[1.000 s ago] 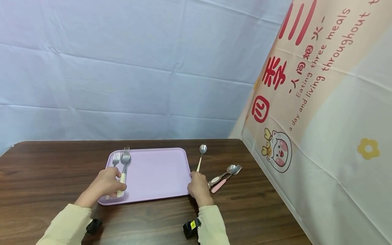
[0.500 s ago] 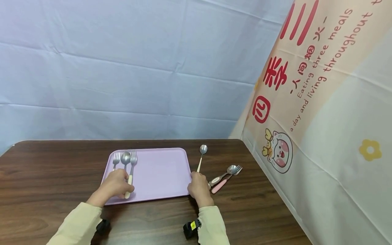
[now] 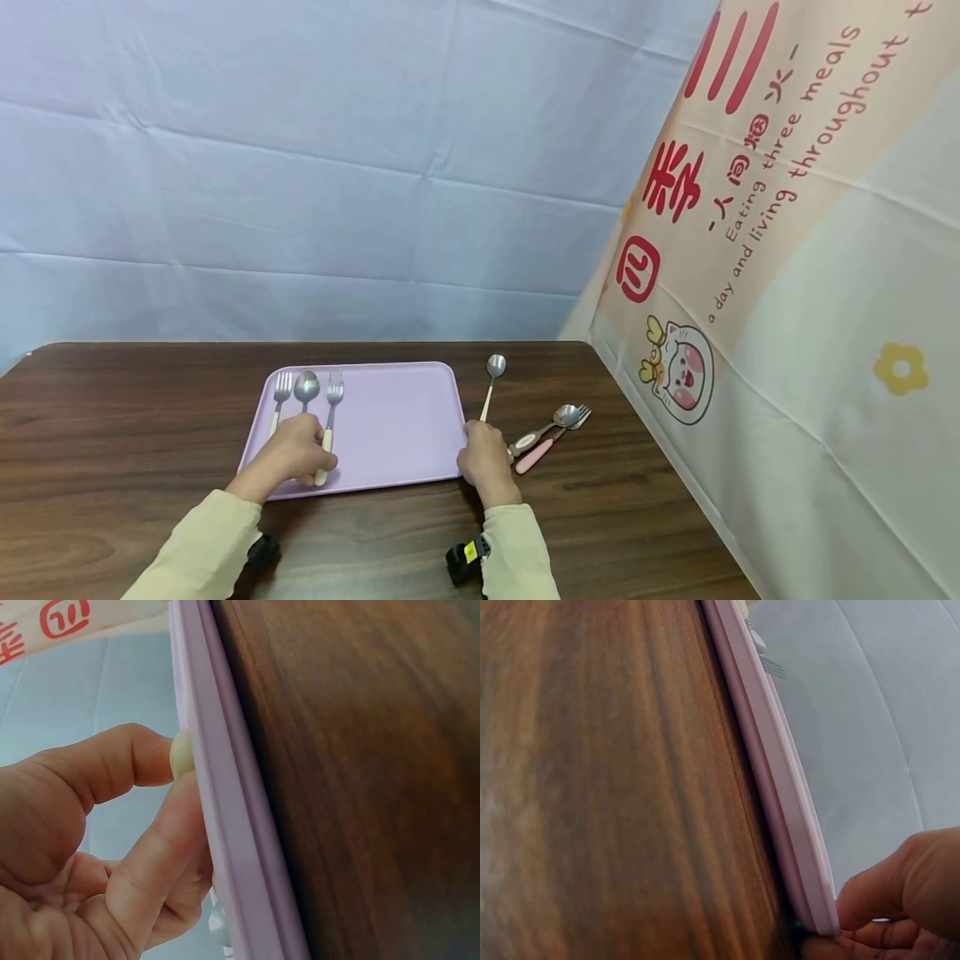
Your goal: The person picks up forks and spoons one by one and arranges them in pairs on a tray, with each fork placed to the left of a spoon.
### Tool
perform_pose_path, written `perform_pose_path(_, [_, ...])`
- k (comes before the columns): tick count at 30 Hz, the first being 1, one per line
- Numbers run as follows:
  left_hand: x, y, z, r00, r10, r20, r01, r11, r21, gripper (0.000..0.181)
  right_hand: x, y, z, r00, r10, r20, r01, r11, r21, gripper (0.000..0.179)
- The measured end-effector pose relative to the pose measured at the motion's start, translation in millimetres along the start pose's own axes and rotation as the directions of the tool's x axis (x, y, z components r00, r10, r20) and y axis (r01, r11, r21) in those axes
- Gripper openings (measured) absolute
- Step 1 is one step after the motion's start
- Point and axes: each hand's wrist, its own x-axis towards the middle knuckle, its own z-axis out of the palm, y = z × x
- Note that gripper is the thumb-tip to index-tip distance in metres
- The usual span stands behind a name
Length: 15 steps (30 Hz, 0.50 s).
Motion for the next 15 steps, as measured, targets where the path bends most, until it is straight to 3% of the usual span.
perform_pose_path(15, [6.8, 6.6, 3.3, 0.999, -0.011, 0.030, 0.010, 0.999, 0.047, 0.016, 0.3, 0.0, 0.0, 1.000, 0.018, 0.008, -0.018, 1.000, -0.003, 0.037])
